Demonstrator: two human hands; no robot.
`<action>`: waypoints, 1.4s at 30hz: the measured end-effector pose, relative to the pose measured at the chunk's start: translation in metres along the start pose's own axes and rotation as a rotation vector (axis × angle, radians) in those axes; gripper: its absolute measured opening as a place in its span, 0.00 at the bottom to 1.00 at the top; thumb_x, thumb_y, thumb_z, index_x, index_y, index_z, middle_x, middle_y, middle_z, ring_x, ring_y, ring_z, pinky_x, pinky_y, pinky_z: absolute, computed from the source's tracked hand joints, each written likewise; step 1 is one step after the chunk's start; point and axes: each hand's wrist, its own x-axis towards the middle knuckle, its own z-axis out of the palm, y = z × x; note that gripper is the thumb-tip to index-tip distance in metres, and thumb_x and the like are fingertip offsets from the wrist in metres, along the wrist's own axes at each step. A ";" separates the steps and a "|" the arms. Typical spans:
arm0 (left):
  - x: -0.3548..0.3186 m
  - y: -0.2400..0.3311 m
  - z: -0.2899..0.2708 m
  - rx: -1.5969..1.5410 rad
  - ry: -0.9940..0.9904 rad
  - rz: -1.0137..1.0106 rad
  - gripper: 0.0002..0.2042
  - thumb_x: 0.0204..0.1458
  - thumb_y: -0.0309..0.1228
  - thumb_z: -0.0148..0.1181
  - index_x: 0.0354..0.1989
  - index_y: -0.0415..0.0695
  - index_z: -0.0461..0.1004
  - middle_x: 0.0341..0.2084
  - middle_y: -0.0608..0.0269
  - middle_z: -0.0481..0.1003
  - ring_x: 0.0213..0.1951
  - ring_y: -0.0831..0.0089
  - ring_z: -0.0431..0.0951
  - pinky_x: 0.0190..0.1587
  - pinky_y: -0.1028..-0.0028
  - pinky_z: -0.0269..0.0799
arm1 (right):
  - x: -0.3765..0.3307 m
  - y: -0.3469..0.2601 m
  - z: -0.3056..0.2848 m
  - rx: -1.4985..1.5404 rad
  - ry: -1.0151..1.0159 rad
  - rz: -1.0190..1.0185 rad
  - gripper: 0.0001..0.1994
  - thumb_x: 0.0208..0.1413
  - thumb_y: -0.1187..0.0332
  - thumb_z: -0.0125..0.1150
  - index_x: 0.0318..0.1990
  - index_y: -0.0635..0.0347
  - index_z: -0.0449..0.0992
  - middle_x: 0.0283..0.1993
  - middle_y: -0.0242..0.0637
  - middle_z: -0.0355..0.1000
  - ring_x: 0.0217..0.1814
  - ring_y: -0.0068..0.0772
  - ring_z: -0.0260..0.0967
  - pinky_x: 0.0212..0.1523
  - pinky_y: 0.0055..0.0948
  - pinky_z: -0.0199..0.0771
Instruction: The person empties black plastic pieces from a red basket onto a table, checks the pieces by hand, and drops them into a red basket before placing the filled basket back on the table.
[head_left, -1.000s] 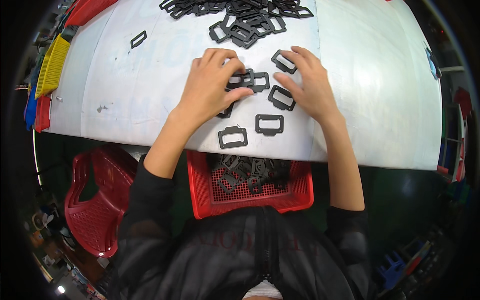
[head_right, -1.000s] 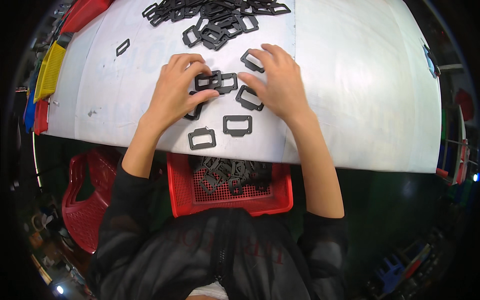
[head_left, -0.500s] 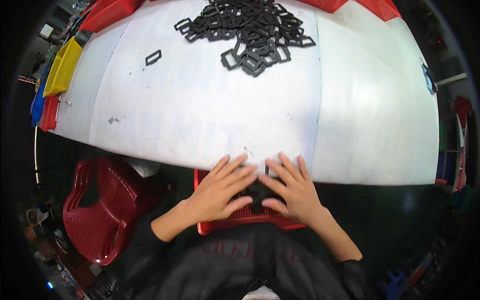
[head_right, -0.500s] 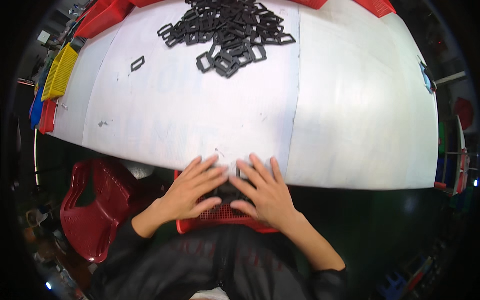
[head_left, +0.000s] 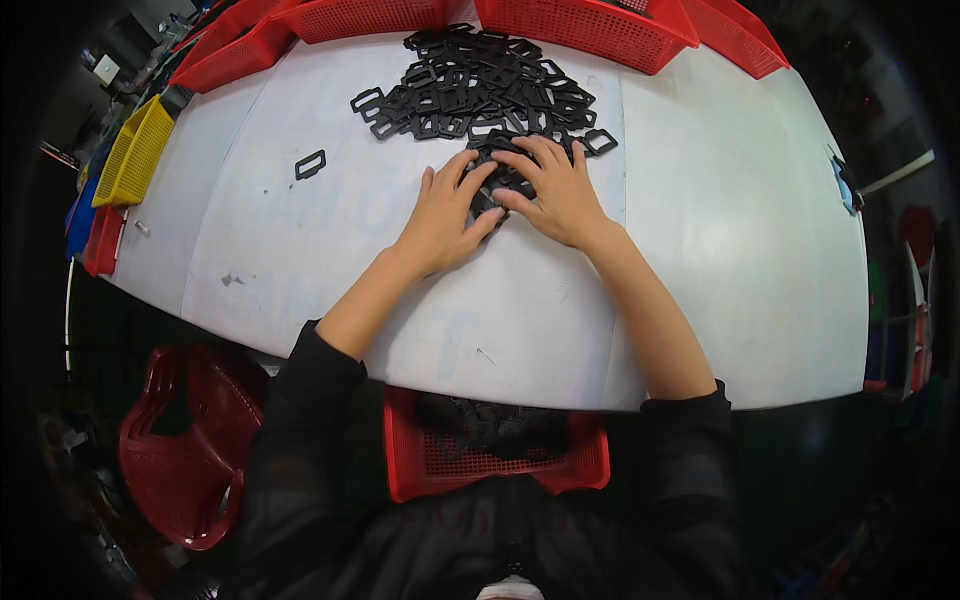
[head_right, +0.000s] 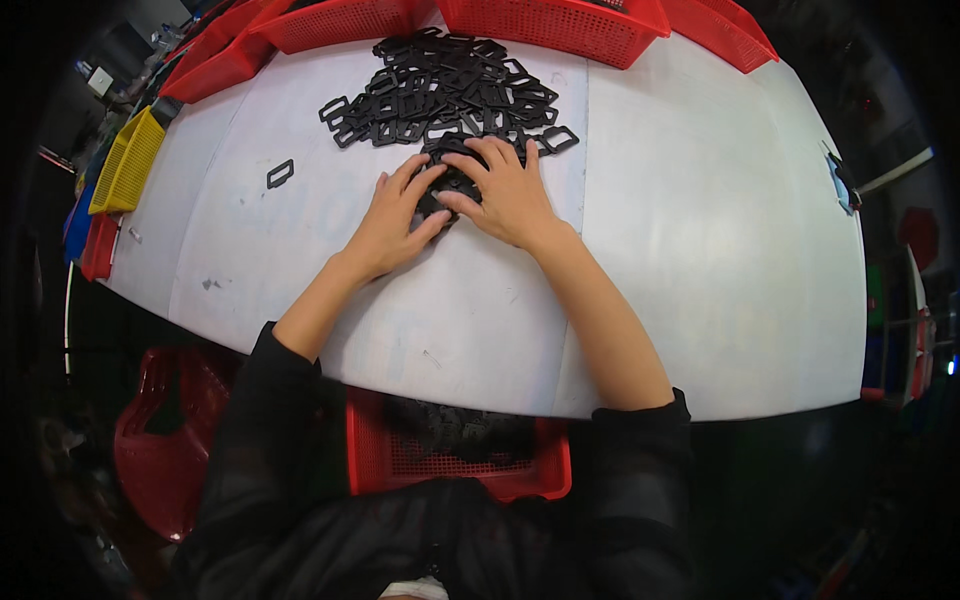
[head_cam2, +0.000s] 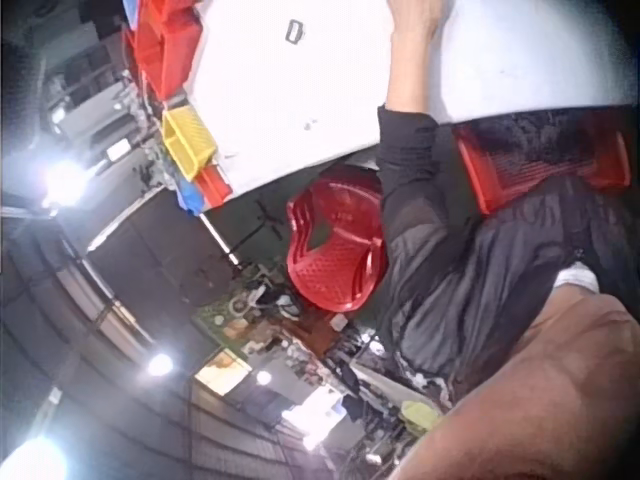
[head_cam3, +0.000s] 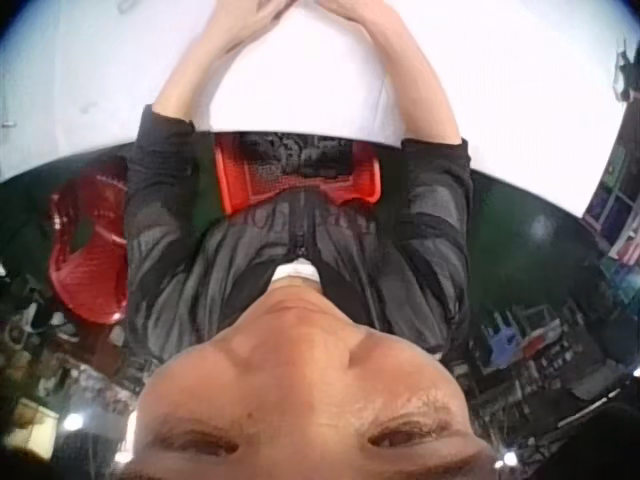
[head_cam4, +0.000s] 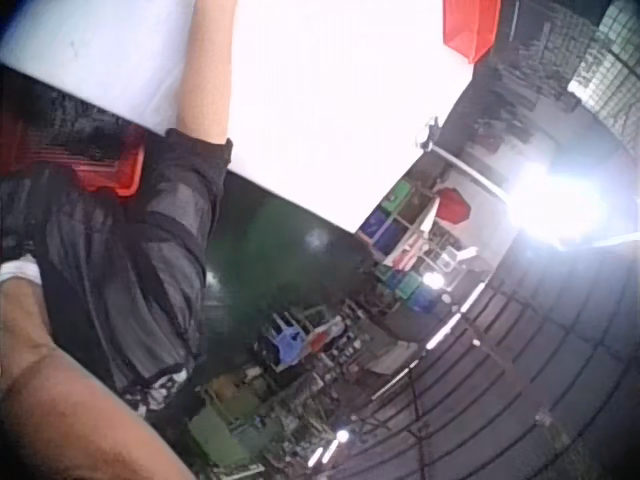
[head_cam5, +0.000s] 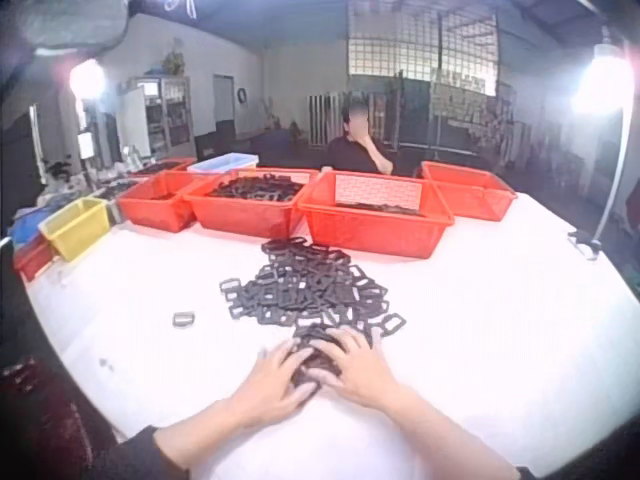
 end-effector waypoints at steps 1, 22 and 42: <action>-0.017 0.010 -0.002 -0.120 0.011 0.026 0.29 0.52 0.35 0.60 0.62 0.44 0.61 0.62 0.48 0.58 0.67 0.48 0.52 0.67 0.48 0.46 | -0.017 -0.009 -0.006 0.045 -0.013 -0.016 0.26 0.56 0.48 0.57 0.60 0.43 0.68 0.66 0.37 0.58 0.71 0.43 0.49 0.68 0.63 0.38; -0.132 0.073 -0.012 0.134 0.175 0.081 0.20 0.44 0.24 0.66 0.50 0.40 0.74 0.44 0.57 0.74 0.44 0.61 0.72 0.46 0.66 0.68 | -0.146 -0.121 -0.034 -0.191 0.240 0.409 0.19 0.46 0.66 0.69 0.47 0.59 0.76 0.40 0.36 0.69 0.40 0.36 0.66 0.39 0.32 0.62; -0.080 0.066 0.000 0.272 0.183 0.060 0.18 0.49 0.28 0.63 0.50 0.39 0.73 0.43 0.60 0.73 0.43 0.64 0.71 0.41 0.68 0.71 | -0.108 -0.052 -0.064 0.184 -0.035 0.280 0.11 0.45 0.74 0.66 0.38 0.55 0.73 0.38 0.33 0.67 0.41 0.37 0.69 0.37 0.34 0.72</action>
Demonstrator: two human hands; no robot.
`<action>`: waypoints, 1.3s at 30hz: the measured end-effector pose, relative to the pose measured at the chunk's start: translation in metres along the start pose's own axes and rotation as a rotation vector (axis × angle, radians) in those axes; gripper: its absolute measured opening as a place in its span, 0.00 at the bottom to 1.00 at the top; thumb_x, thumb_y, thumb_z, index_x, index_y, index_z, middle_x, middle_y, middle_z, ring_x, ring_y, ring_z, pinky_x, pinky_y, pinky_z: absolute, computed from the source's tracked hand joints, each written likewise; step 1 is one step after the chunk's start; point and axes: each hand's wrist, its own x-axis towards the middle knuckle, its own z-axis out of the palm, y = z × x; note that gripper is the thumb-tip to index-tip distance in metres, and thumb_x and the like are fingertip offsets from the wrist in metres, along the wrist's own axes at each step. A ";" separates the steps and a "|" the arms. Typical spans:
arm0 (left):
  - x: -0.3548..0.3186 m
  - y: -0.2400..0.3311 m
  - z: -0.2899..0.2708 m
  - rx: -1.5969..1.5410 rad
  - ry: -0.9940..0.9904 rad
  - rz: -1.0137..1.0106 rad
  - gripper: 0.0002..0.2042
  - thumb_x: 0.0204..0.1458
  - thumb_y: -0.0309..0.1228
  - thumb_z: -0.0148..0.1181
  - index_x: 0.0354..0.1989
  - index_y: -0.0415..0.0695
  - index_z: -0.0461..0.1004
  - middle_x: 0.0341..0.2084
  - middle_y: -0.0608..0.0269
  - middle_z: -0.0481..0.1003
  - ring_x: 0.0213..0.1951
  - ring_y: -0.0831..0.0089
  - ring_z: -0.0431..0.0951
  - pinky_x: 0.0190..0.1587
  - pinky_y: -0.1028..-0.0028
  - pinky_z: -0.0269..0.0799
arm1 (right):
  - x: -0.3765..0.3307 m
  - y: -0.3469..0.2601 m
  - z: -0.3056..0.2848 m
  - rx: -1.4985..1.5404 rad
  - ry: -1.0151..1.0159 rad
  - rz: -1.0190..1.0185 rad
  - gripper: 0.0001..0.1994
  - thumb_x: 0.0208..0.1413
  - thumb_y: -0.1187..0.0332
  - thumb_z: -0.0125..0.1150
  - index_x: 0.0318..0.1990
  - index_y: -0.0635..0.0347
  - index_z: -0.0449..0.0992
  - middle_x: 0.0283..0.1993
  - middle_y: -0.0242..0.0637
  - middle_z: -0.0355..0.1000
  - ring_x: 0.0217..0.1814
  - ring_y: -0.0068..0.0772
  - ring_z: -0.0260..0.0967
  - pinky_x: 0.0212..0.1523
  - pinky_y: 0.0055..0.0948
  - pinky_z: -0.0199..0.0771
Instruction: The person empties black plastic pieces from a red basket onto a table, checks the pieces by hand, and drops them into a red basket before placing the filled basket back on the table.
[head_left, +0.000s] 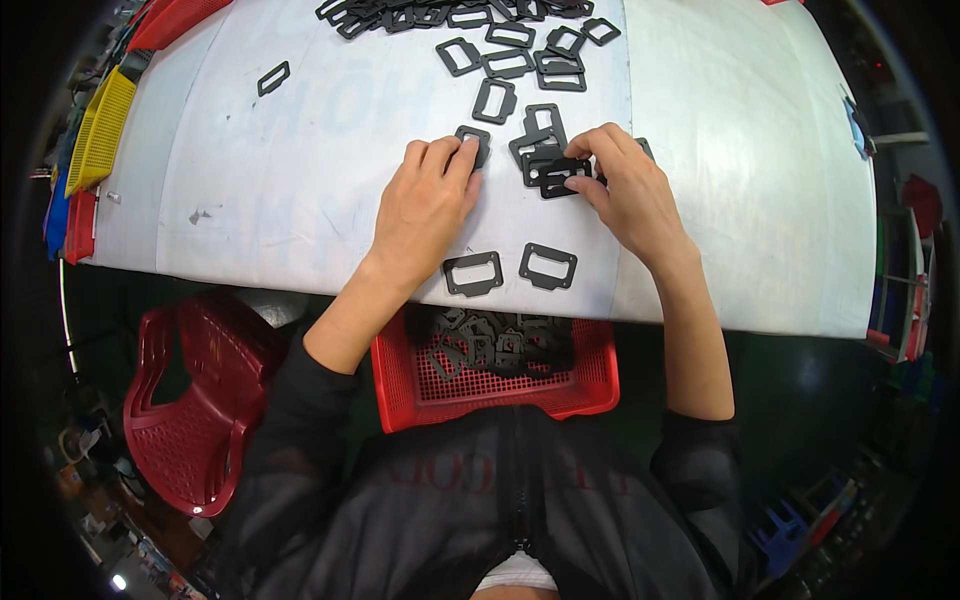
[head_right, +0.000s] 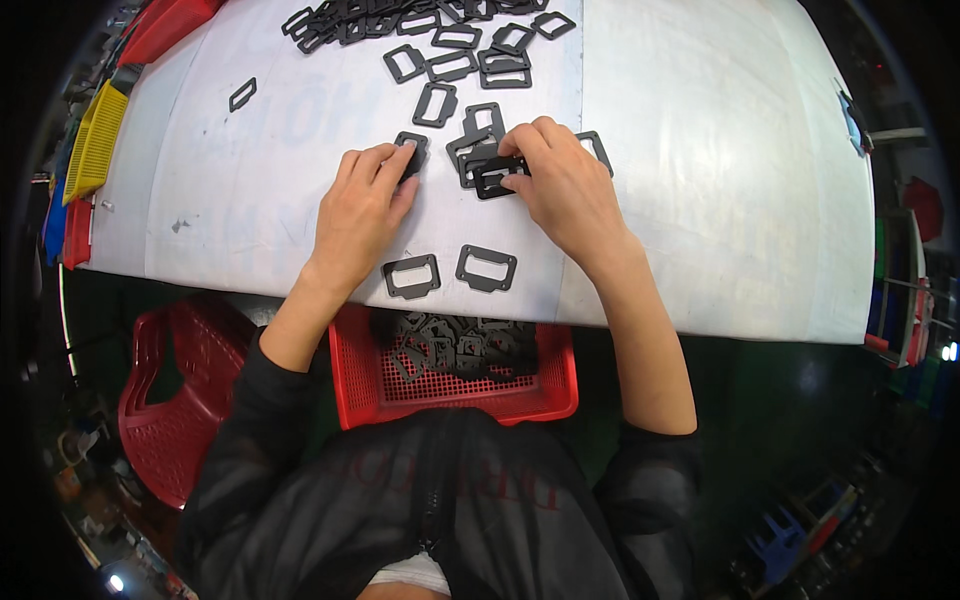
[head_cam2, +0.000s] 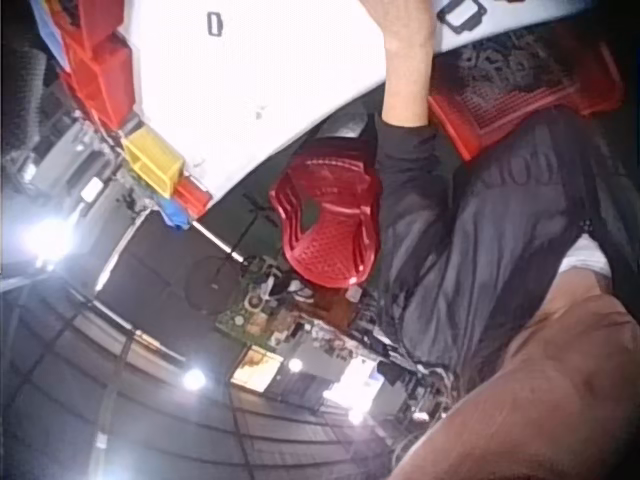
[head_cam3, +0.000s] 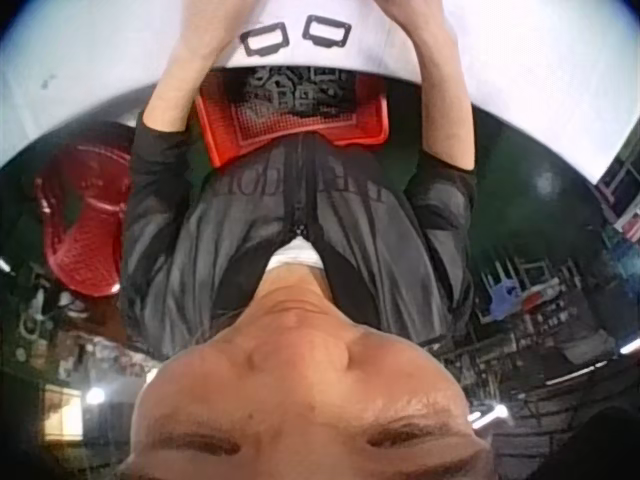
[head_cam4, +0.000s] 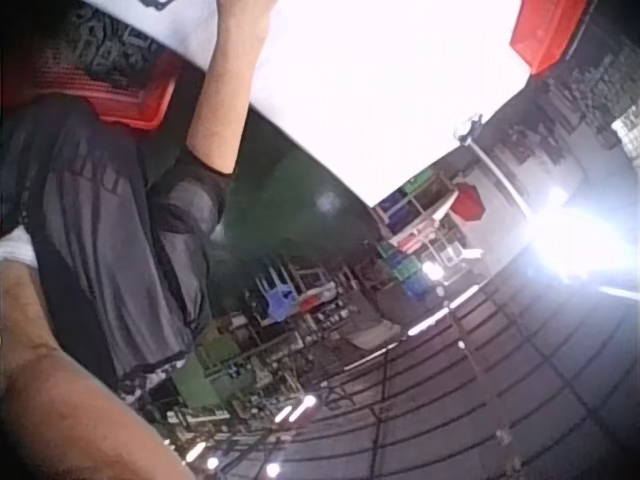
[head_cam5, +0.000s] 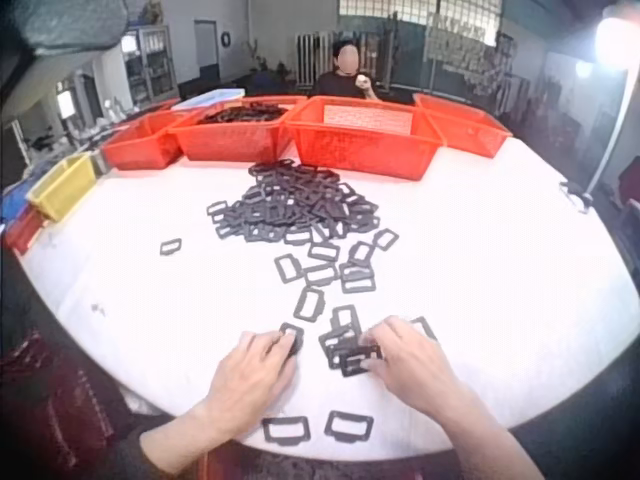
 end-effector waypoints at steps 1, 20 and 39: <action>0.002 -0.002 -0.003 -0.032 0.059 0.014 0.15 0.51 0.26 0.61 0.48 0.40 0.75 0.38 0.61 0.76 0.38 0.66 0.74 0.37 0.70 0.73 | -0.002 0.000 0.000 0.003 -0.001 0.002 0.11 0.45 0.74 0.66 0.38 0.55 0.73 0.38 0.33 0.67 0.41 0.37 0.69 0.37 0.34 0.72; 0.053 -0.020 0.022 -0.211 0.058 -0.091 0.15 0.50 0.32 0.63 0.45 0.40 0.76 0.39 0.57 0.74 0.42 0.60 0.73 0.45 0.66 0.71 | -0.015 -0.005 0.004 0.072 0.076 0.120 0.11 0.44 0.73 0.68 0.34 0.58 0.70 0.36 0.33 0.69 0.38 0.37 0.70 0.36 0.36 0.70; 0.083 -0.082 0.025 -0.041 0.071 -0.053 0.17 0.53 0.35 0.61 0.48 0.40 0.76 0.47 0.54 0.76 0.49 0.59 0.73 0.53 0.65 0.68 | 0.031 -0.025 0.020 0.047 0.030 -0.116 0.11 0.46 0.68 0.69 0.34 0.57 0.72 0.37 0.37 0.68 0.38 0.43 0.72 0.36 0.38 0.73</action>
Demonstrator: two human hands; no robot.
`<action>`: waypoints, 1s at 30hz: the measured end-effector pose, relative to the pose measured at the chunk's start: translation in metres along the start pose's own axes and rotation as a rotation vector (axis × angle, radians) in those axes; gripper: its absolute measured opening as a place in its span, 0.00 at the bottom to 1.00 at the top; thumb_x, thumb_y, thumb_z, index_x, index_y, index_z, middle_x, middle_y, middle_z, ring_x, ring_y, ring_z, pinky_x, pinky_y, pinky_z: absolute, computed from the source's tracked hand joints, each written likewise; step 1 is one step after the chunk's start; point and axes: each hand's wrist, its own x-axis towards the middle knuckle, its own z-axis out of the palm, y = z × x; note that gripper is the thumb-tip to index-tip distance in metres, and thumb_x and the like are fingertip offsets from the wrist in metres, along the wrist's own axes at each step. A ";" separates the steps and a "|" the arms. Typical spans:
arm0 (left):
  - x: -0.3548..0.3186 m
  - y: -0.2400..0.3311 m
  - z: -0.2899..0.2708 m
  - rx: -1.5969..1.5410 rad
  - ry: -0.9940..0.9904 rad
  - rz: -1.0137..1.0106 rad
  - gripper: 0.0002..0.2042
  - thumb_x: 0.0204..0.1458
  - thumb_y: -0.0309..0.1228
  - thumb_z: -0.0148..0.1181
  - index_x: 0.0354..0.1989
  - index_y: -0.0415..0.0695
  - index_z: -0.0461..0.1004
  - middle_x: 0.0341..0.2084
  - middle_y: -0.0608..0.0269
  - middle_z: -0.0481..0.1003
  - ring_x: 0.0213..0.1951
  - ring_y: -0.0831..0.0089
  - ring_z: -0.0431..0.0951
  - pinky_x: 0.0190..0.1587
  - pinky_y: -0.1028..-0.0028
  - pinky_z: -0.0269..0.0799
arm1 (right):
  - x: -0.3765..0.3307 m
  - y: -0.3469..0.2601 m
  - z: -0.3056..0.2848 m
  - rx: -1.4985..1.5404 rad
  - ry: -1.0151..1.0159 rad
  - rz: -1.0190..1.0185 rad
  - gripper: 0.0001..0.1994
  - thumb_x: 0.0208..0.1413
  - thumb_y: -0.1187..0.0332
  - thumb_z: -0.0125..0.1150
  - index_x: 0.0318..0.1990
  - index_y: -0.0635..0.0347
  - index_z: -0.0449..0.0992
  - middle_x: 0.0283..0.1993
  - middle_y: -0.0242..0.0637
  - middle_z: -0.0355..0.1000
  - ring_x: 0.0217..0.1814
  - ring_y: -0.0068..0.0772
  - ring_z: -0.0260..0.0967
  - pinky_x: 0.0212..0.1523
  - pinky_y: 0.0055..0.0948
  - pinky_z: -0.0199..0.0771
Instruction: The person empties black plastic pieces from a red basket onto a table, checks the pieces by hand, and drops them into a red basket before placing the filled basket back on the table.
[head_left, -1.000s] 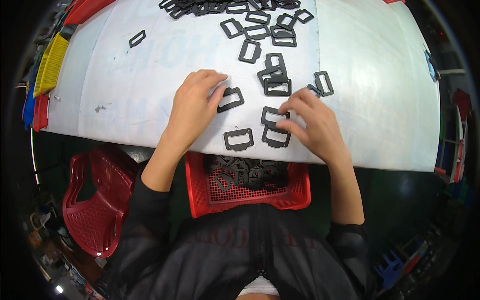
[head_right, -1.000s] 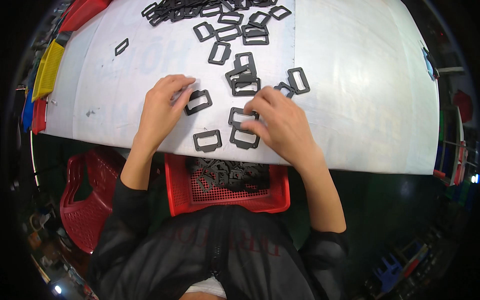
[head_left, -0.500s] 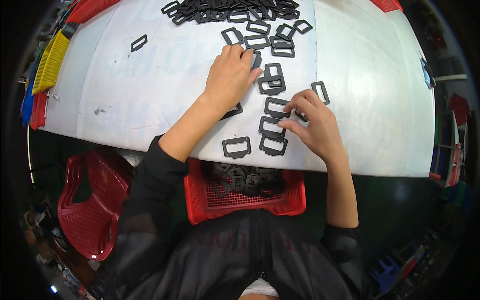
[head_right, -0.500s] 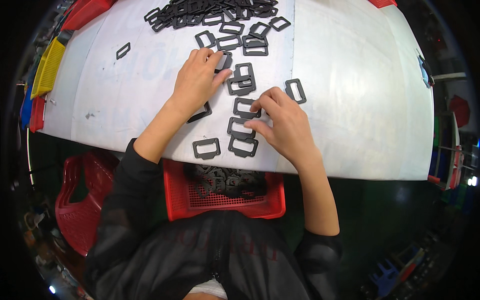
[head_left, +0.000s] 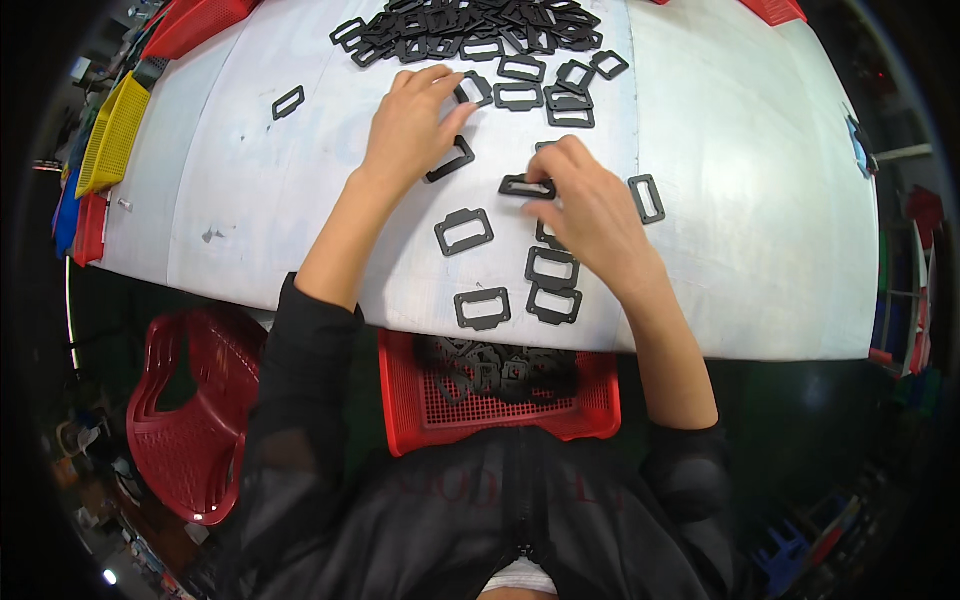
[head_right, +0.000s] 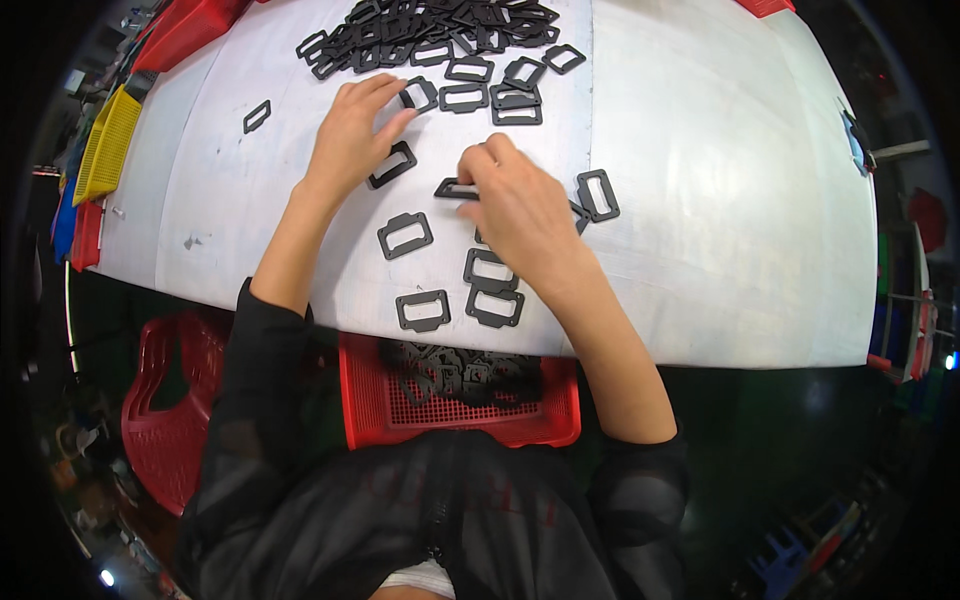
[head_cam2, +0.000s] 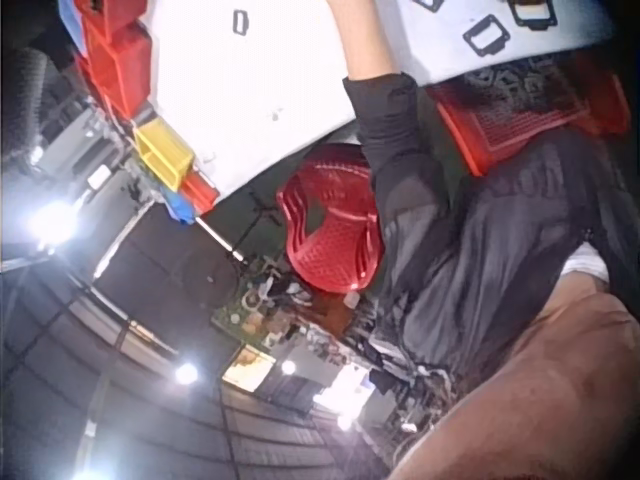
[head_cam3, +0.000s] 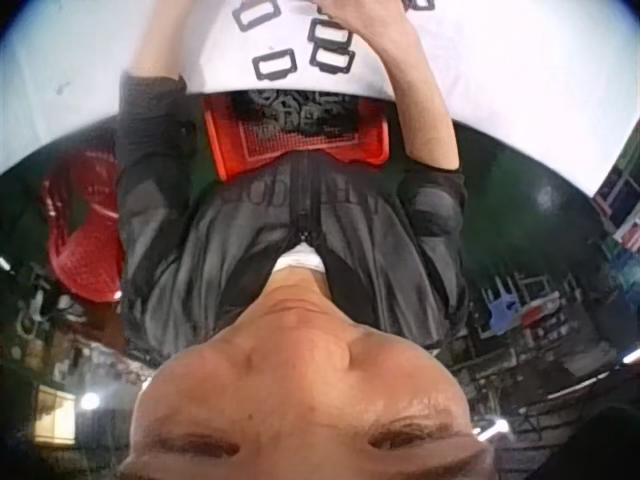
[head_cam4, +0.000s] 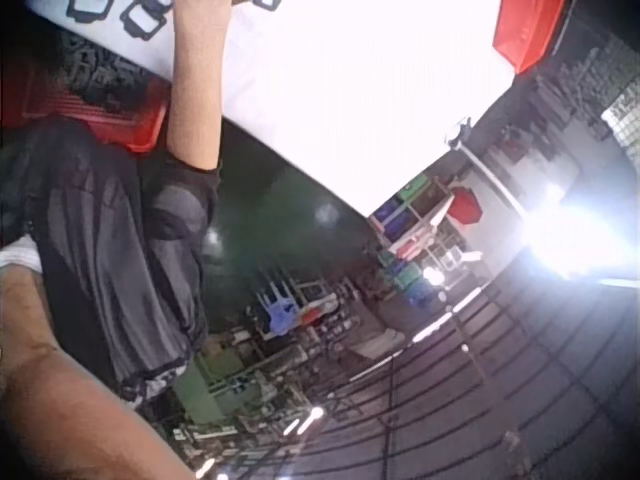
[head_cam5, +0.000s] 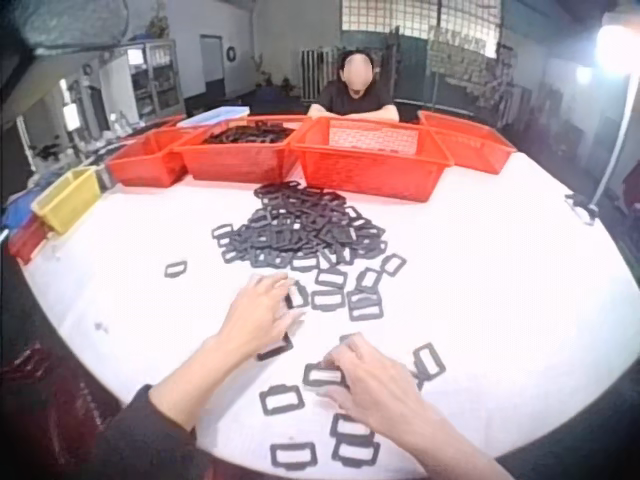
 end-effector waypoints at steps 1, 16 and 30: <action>0.004 0.000 0.007 0.049 0.054 0.095 0.18 0.53 0.36 0.60 0.49 0.39 0.75 0.47 0.55 0.75 0.51 0.59 0.71 0.54 0.65 0.68 | 0.002 -0.002 0.002 -0.001 0.000 -0.004 0.11 0.46 0.68 0.69 0.34 0.57 0.72 0.37 0.37 0.68 0.38 0.43 0.72 0.36 0.38 0.73; -0.001 -0.017 -0.009 -0.183 0.031 -0.362 0.13 0.52 0.33 0.62 0.44 0.44 0.80 0.30 0.61 0.79 0.29 0.74 0.76 0.34 0.74 0.72 | 0.020 0.028 -0.026 0.056 -0.016 0.388 0.11 0.48 0.63 0.65 0.36 0.59 0.80 0.41 0.42 0.76 0.41 0.43 0.75 0.40 0.38 0.74; -0.032 -0.164 -0.056 0.204 0.389 -0.347 0.16 0.52 0.30 0.58 0.49 0.42 0.77 0.50 0.53 0.75 0.52 0.54 0.73 0.58 0.64 0.65 | -0.027 0.032 -0.075 -0.049 -0.381 0.414 0.19 0.35 0.75 0.73 0.32 0.61 0.66 0.25 0.41 0.65 0.32 0.44 0.67 0.36 0.38 0.68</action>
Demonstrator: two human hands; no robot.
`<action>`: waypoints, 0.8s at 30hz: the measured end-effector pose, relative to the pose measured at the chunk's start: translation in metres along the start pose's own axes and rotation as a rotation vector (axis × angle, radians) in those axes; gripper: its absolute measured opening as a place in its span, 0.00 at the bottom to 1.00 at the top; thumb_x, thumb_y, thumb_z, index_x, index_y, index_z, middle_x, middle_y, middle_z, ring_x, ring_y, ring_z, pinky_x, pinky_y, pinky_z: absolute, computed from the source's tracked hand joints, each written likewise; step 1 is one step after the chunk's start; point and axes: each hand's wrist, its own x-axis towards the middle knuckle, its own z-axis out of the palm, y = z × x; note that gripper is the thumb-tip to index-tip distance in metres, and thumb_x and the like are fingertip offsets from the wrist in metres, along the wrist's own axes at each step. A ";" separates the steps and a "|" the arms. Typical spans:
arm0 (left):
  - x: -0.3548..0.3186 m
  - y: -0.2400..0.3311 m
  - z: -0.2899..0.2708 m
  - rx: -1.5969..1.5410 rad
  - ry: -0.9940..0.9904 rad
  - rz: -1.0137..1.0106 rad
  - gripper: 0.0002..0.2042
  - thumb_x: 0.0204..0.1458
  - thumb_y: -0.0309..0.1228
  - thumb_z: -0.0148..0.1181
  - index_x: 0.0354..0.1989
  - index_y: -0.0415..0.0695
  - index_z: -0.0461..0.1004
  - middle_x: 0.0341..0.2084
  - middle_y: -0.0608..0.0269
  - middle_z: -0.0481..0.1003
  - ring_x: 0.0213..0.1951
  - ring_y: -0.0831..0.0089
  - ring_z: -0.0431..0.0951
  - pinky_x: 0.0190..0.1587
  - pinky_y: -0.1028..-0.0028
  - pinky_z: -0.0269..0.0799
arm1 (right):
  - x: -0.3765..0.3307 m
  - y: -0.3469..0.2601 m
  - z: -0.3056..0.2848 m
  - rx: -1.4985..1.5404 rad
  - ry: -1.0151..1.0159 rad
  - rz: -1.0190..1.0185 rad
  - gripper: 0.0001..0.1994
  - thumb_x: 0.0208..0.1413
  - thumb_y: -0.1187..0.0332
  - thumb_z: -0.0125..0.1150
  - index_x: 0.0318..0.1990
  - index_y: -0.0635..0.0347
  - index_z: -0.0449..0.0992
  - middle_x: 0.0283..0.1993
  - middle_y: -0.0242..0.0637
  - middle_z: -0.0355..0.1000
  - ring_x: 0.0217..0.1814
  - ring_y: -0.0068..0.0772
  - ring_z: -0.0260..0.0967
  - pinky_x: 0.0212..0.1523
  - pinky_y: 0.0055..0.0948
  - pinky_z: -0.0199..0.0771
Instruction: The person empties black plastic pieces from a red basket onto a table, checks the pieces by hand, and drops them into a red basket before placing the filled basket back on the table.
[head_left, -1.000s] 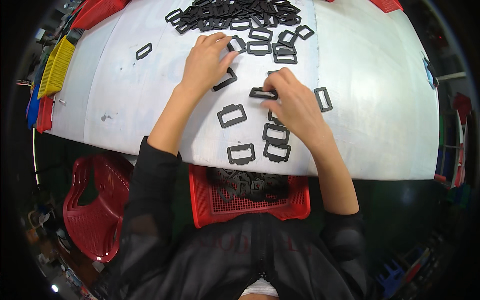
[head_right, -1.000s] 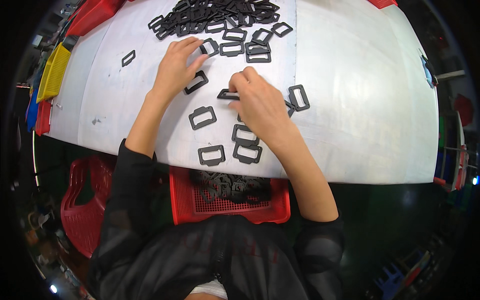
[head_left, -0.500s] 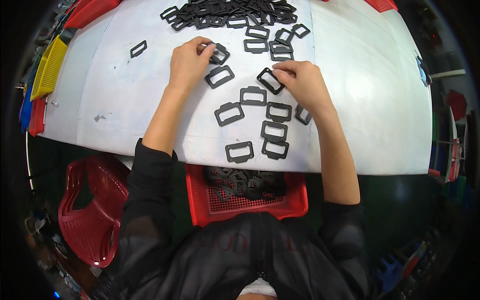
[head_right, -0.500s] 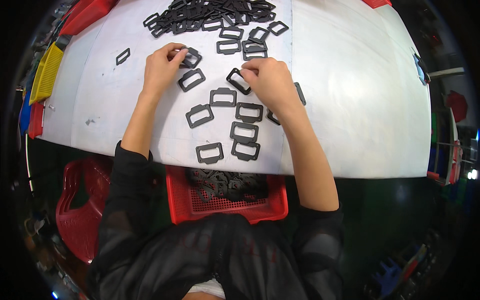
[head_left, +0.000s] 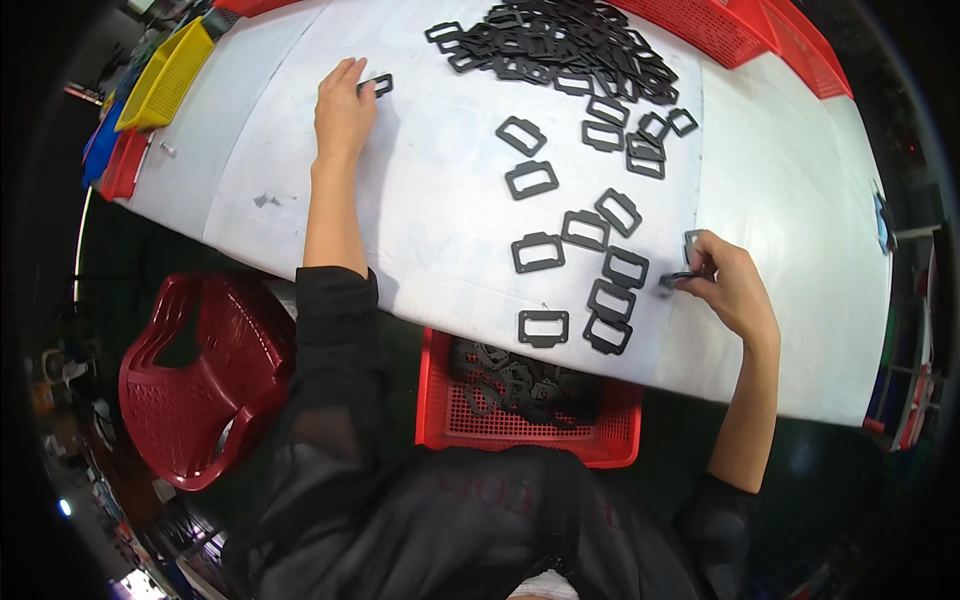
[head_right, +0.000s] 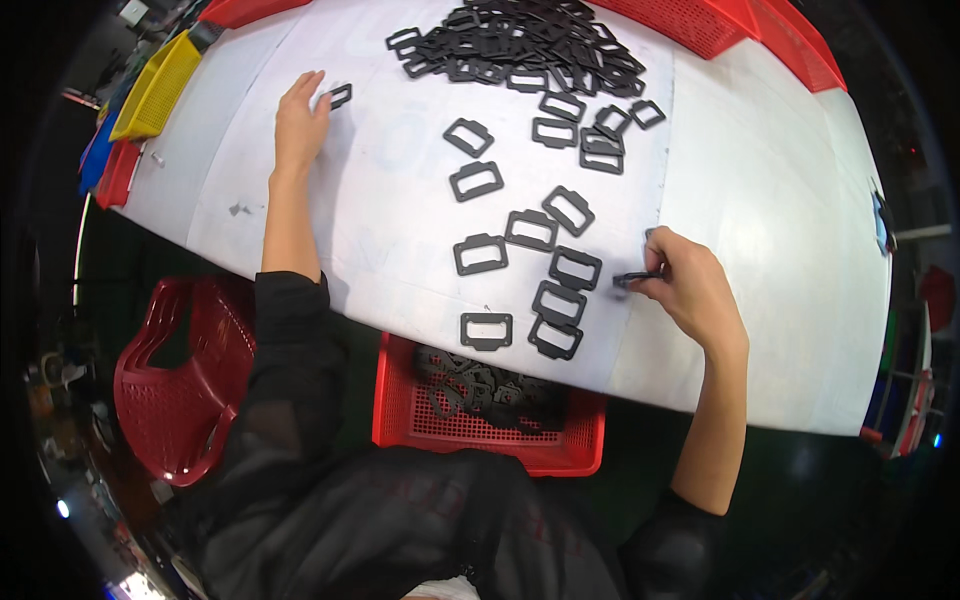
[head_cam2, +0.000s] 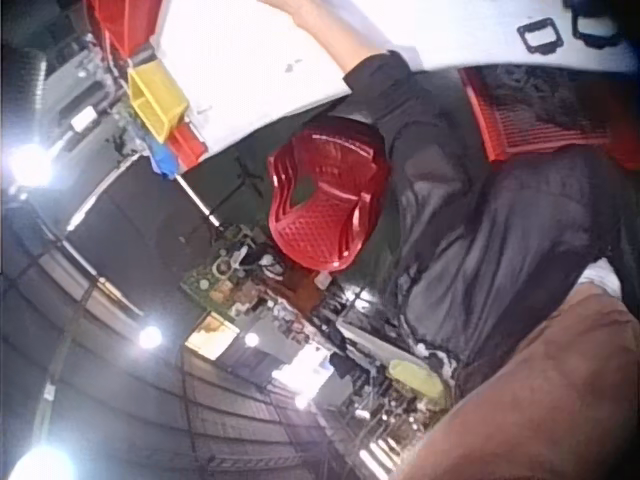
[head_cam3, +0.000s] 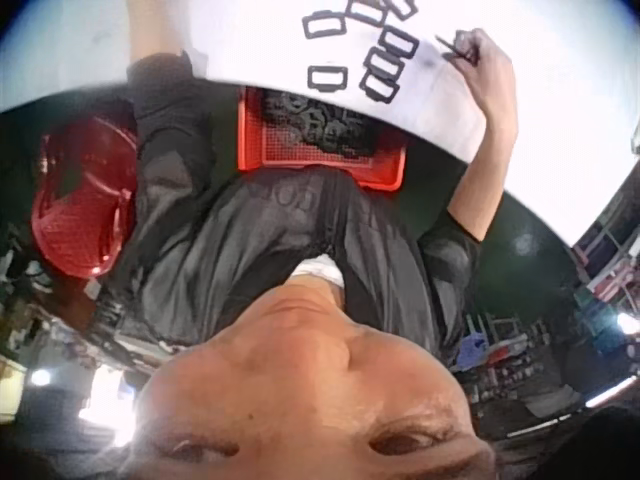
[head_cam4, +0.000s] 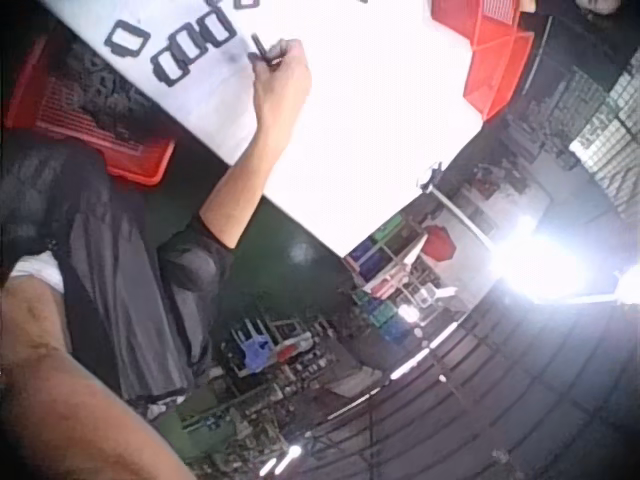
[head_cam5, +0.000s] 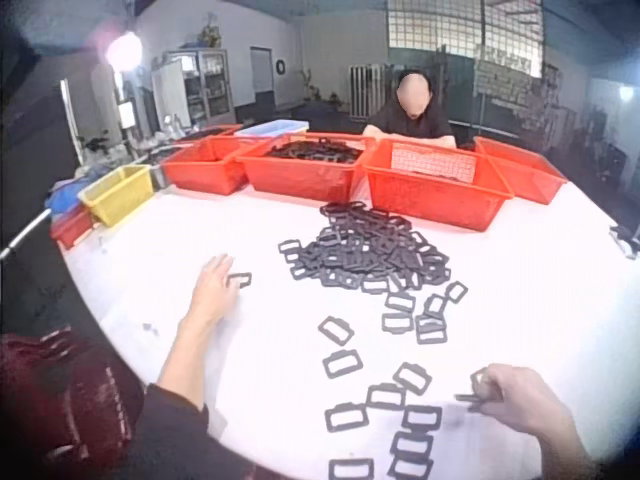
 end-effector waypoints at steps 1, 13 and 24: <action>0.002 -0.003 0.000 0.089 -0.026 0.095 0.16 0.53 0.32 0.58 0.50 0.44 0.77 0.51 0.52 0.74 0.54 0.55 0.72 0.58 0.64 0.66 | -0.004 0.000 0.000 0.029 0.096 0.046 0.18 0.35 0.77 0.72 0.32 0.61 0.65 0.22 0.40 0.63 0.30 0.41 0.67 0.36 0.37 0.68; -0.019 0.073 -0.022 -0.309 -0.547 -0.285 0.11 0.60 0.34 0.52 0.42 0.42 0.79 0.26 0.60 0.80 0.28 0.71 0.79 0.35 0.74 0.72 | 0.001 0.036 0.044 -0.247 0.606 -0.008 0.16 0.49 0.63 0.68 0.43 0.58 0.76 0.42 0.33 0.70 0.40 0.35 0.70 0.38 0.34 0.73; -0.048 0.106 0.003 -0.402 -0.514 0.165 0.15 0.58 0.33 0.54 0.51 0.43 0.75 0.52 0.57 0.73 0.58 0.58 0.68 0.59 0.64 0.62 | 0.010 0.031 0.035 0.234 0.448 0.144 0.13 0.54 0.67 0.61 0.47 0.58 0.78 0.45 0.42 0.73 0.47 0.38 0.69 0.43 0.32 0.72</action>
